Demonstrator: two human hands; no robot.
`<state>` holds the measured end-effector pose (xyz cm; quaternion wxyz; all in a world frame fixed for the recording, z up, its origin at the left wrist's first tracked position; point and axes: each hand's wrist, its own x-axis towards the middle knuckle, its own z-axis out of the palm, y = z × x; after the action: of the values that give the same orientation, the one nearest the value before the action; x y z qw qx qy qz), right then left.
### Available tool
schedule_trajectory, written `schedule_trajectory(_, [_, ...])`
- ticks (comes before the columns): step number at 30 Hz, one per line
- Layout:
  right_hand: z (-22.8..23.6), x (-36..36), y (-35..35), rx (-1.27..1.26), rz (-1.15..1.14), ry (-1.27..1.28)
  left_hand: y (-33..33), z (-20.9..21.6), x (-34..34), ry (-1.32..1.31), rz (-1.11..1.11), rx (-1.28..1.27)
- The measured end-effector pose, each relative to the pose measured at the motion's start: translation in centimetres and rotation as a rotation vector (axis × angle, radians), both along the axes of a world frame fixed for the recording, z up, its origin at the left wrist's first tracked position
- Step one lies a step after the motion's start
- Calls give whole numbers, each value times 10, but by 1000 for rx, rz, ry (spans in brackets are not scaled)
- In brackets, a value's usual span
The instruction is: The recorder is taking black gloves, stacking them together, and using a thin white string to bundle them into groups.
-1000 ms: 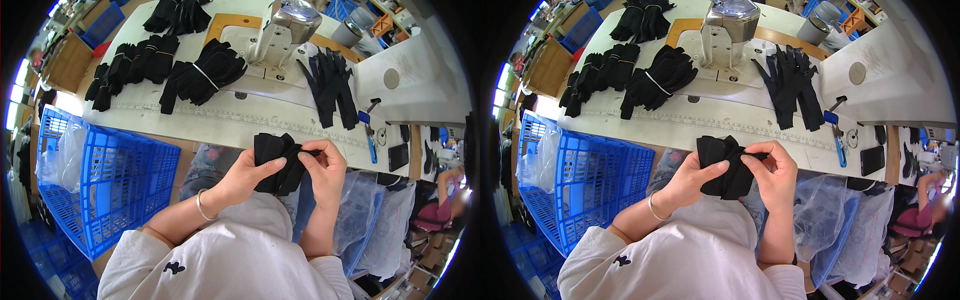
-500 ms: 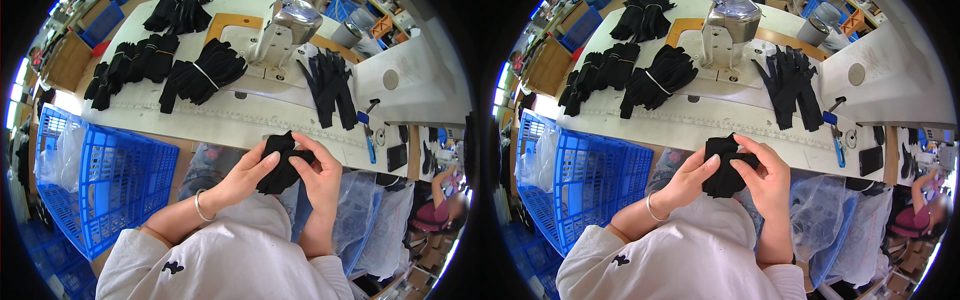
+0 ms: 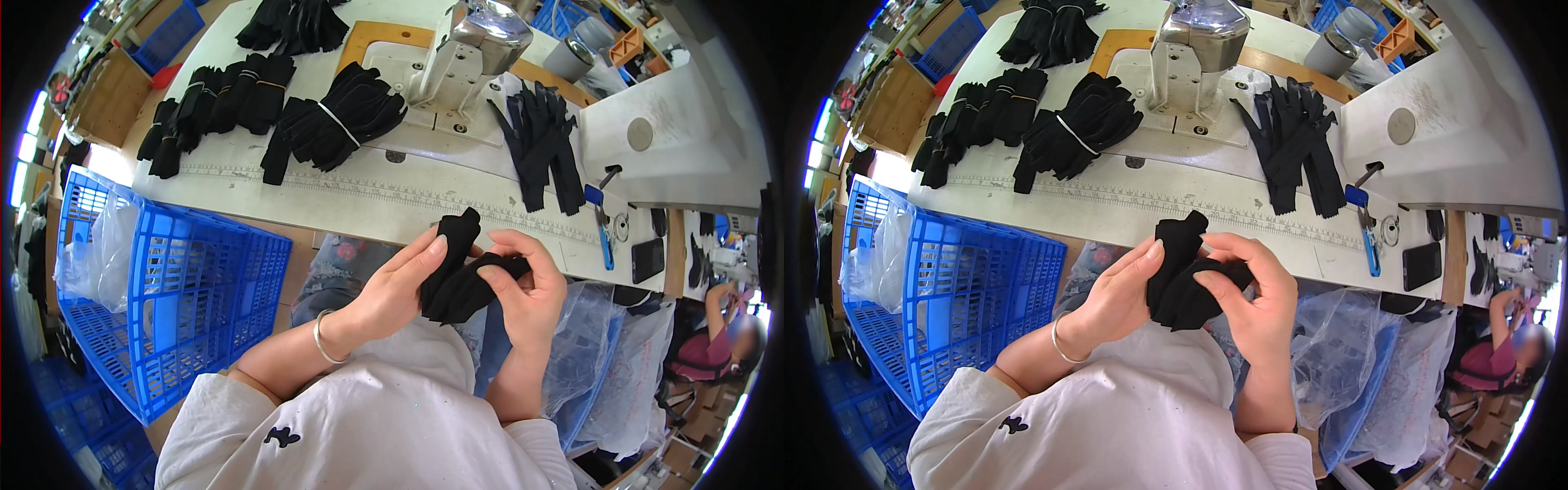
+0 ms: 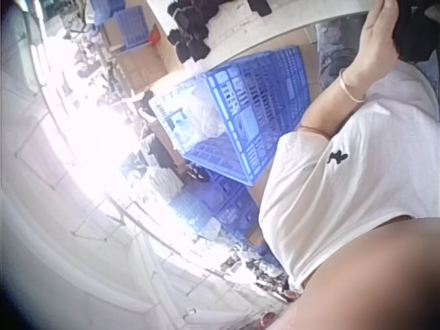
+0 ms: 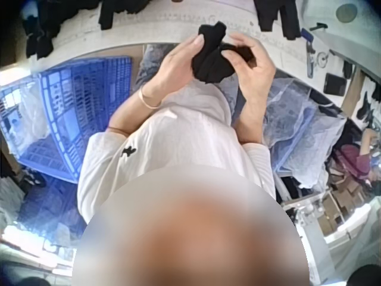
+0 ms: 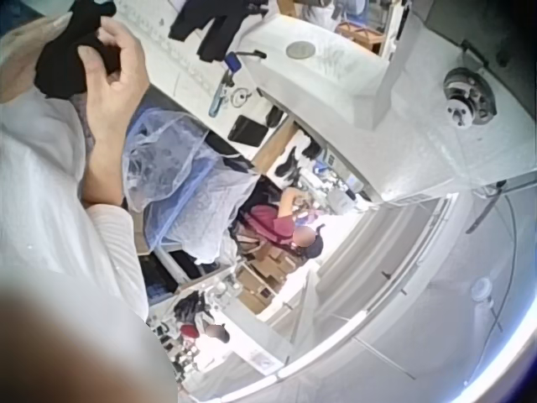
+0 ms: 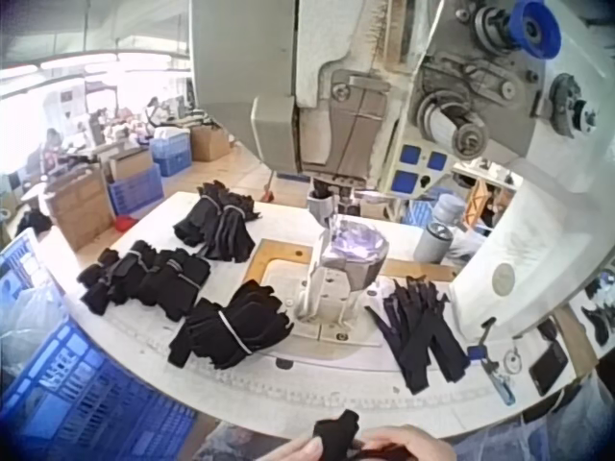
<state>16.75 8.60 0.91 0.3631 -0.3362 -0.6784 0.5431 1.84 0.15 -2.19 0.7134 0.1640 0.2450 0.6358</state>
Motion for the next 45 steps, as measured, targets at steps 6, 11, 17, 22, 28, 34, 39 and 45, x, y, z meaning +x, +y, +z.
schedule_trajectory(6, [5,-8,1,303,56,-145,-5,-1,4,118,-14,24])
schedule_trajectory(11, [2,-12,-3,479,-32,-196,-6,2,2,56,-20,-1])
schedule_trajectory(17, [-3,-10,-5,461,-85,-5,-5,-5,-2,-170,-57,50])
schedule_trajectory(22, [8,-11,-4,357,19,-152,-5,5,2,-50,-20,1])
schedule_trajectory(28, [8,-10,-2,532,18,-164,-8,5,4,58,1,13])
schedule_trajectory(34, [-1,-8,-7,540,-9,-33,-7,1,-2,-110,-49,65])
schedule_trajectory(39, [3,-8,-5,332,19,-48,-6,4,6,47,62,47])
schedule_trajectory(45, [8,-8,-4,451,43,-149,-8,1,8,152,65,103])
